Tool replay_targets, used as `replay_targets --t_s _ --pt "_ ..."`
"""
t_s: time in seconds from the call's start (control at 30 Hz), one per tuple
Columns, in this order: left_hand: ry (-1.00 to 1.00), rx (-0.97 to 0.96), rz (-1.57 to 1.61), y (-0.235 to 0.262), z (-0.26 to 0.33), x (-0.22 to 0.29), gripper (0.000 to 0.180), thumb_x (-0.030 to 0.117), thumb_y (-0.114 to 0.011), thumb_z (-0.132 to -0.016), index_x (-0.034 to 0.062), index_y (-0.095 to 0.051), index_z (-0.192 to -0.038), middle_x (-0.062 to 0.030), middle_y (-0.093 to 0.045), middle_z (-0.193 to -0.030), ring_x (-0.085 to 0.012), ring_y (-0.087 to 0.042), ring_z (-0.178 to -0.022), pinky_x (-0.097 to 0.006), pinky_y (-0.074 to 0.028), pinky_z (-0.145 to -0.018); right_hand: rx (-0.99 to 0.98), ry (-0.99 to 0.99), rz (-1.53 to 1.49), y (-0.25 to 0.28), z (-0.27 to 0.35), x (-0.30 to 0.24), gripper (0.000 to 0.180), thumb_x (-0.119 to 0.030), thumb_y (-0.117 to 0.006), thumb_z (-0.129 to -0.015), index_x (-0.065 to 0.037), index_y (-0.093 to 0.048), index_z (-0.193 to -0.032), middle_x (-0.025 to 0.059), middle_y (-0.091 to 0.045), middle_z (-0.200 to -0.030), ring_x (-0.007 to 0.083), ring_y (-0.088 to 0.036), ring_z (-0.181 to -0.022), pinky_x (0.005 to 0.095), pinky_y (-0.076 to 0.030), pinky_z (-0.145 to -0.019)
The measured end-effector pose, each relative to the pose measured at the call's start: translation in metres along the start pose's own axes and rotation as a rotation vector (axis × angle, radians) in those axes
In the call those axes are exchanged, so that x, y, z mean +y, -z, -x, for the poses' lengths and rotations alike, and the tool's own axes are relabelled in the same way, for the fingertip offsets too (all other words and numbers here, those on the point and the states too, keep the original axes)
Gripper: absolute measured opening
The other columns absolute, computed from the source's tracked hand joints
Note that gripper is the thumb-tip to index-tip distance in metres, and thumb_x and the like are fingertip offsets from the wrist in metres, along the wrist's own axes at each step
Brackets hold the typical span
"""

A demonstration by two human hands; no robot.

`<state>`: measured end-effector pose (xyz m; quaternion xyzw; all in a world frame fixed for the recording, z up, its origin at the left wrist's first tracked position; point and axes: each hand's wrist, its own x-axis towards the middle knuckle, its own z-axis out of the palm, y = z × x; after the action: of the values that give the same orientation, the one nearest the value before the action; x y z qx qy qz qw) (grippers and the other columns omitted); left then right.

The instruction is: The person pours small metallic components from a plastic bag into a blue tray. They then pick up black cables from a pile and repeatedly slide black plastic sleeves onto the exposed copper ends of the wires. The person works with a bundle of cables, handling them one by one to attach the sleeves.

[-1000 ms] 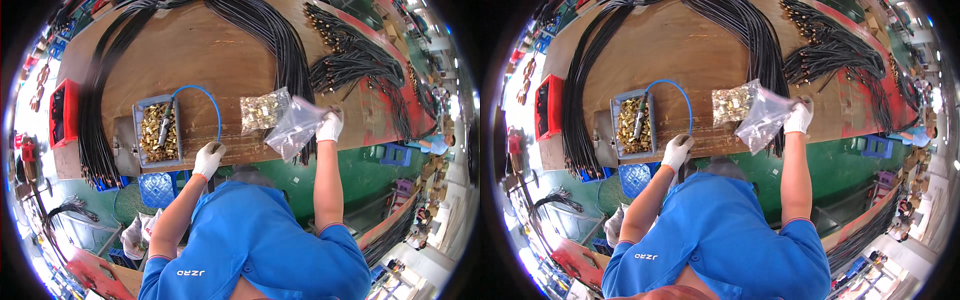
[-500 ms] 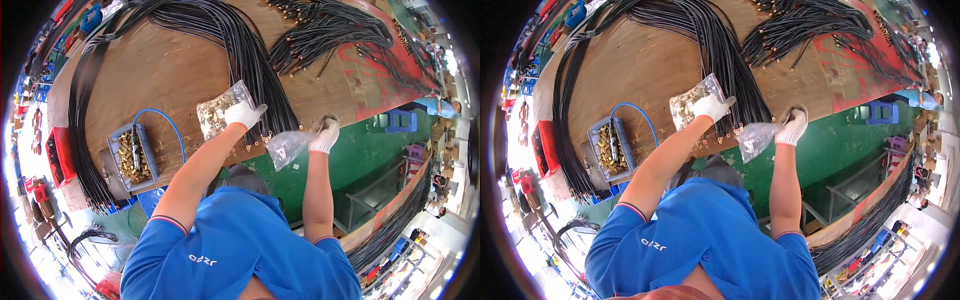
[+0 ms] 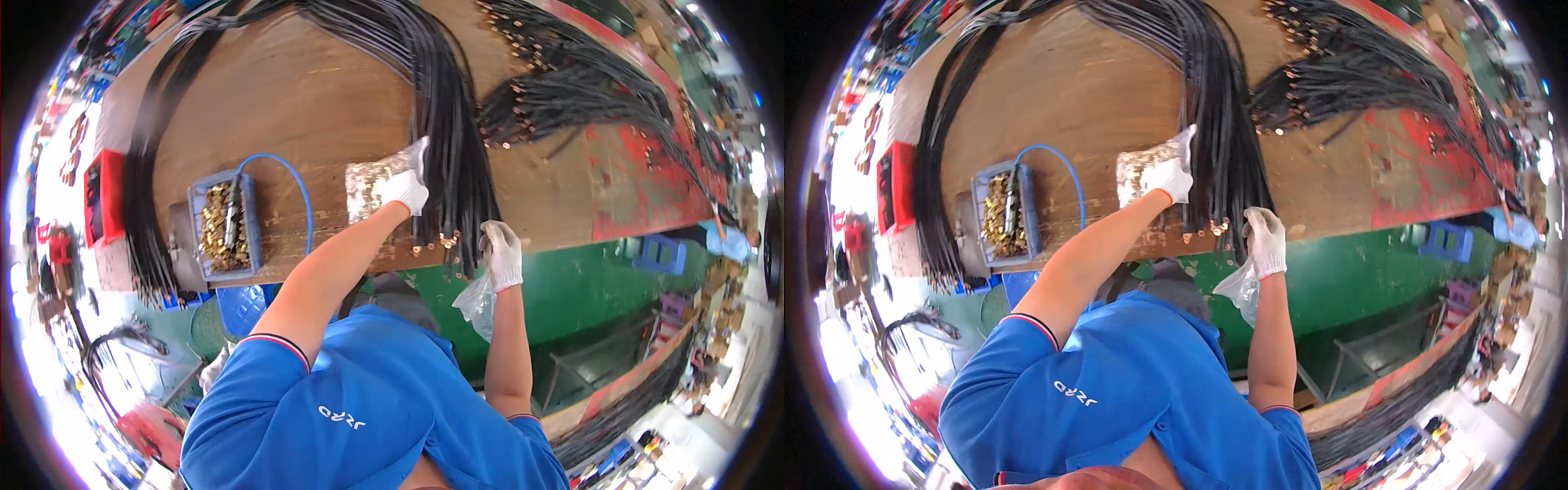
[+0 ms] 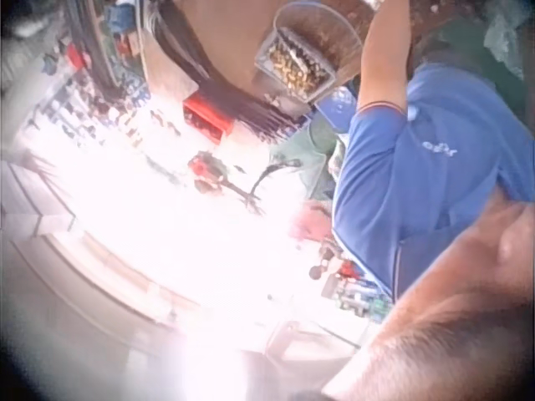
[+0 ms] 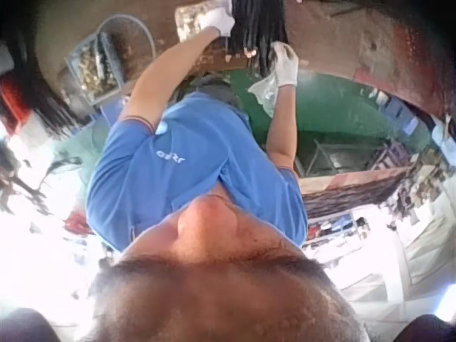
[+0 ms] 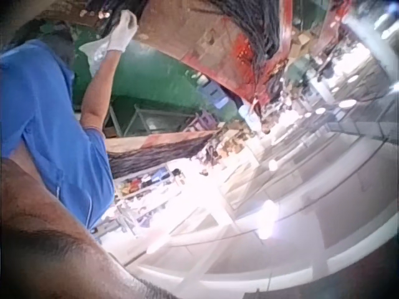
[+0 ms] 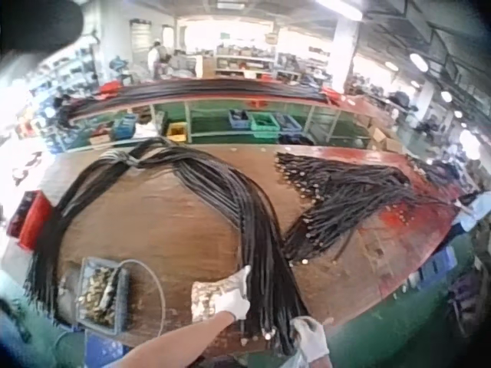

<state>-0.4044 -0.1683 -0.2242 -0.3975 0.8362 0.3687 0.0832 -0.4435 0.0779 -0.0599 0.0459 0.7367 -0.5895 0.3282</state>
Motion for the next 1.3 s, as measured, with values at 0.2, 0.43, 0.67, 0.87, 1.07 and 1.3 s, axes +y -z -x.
replay_targets --t_s 0.2,0.43,0.67,0.87,1.07,1.3 --pt "-0.295 -0.023 0.16 0.107 0.089 -0.022 0.03 0.017 -0.059 -0.088 0.0083 -0.076 -0.112 -0.0238 -0.075 -0.104 -0.0436 -0.072 -0.1 -0.051 -0.056 -0.088 -0.269 -0.026 0.294 -0.087 -0.02 -0.016 0.045 -0.047 -0.07 -0.101 -0.002 -0.075 -0.098 0.002 -0.07 -0.08 0.0104 -0.06 -0.073 0.0285 -0.046 -0.067" --pt "-0.319 0.224 0.197 0.172 0.176 -0.06 0.017 0.022 -0.064 -0.094 0.0099 -0.068 -0.106 -0.022 -0.073 -0.088 -0.0455 -0.071 -0.078 -0.056 -0.056 -0.069 -0.431 0.335 0.973 -0.214 0.005 -0.073 0.059 -0.057 -0.068 -0.092 0.001 -0.076 -0.095 0.0242 -0.074 -0.091 0.038 -0.073 -0.088 0.0427 -0.054 -0.079" --pt "-0.336 0.205 0.255 0.146 0.207 -0.088 0.018 0.019 -0.063 -0.089 0.0037 -0.065 -0.099 -0.0267 -0.07 -0.106 -0.046 -0.068 -0.099 -0.056 -0.053 -0.087 -0.479 0.443 1.05 -0.242 0.025 -0.041 0.045 -0.044 -0.066 -0.093 0.0 -0.075 -0.093 0.0226 -0.073 -0.088 0.0397 -0.072 -0.084 0.046 -0.054 -0.076" --pt "-0.528 0.365 0.315 0.157 0.203 -0.097 0.017 0.021 -0.064 -0.09 0.0045 -0.064 -0.095 -0.0233 -0.07 -0.086 -0.0459 -0.068 -0.077 -0.055 -0.054 -0.071 -0.346 0.425 0.834 -0.224 0.021 -0.004 0.027 -0.025 -0.067 -0.096 0.002 -0.072 -0.096 0.017 -0.069 -0.076 0.0205 -0.065 -0.071 0.0367 -0.051 -0.069" --pt "-0.357 0.429 0.4 0.177 0.213 -0.102 0.017 0.023 -0.066 -0.091 0.0078 -0.066 -0.096 -0.0227 -0.068 -0.077 -0.047 -0.068 -0.072 -0.056 -0.054 -0.067 -0.359 0.444 0.742 -0.254 0.036 -0.021 0.023 -0.019 -0.067 -0.097 0.003 -0.071 -0.094 0.0109 -0.071 -0.078 0.0141 -0.062 -0.072 0.0346 -0.05 -0.069" --pt "-0.196 0.363 0.478 0.189 0.216 -0.1 0.02 0.022 -0.069 -0.089 0.0064 -0.066 -0.102 -0.025 -0.071 -0.088 -0.0479 -0.069 -0.077 -0.054 -0.055 -0.07 -0.468 0.378 0.717 -0.262 0.028 -0.01 0.027 -0.025 -0.069 -0.099 0.002 -0.071 -0.095 0.0103 -0.07 -0.078 0.013 -0.065 -0.075 0.034 -0.051 -0.07"
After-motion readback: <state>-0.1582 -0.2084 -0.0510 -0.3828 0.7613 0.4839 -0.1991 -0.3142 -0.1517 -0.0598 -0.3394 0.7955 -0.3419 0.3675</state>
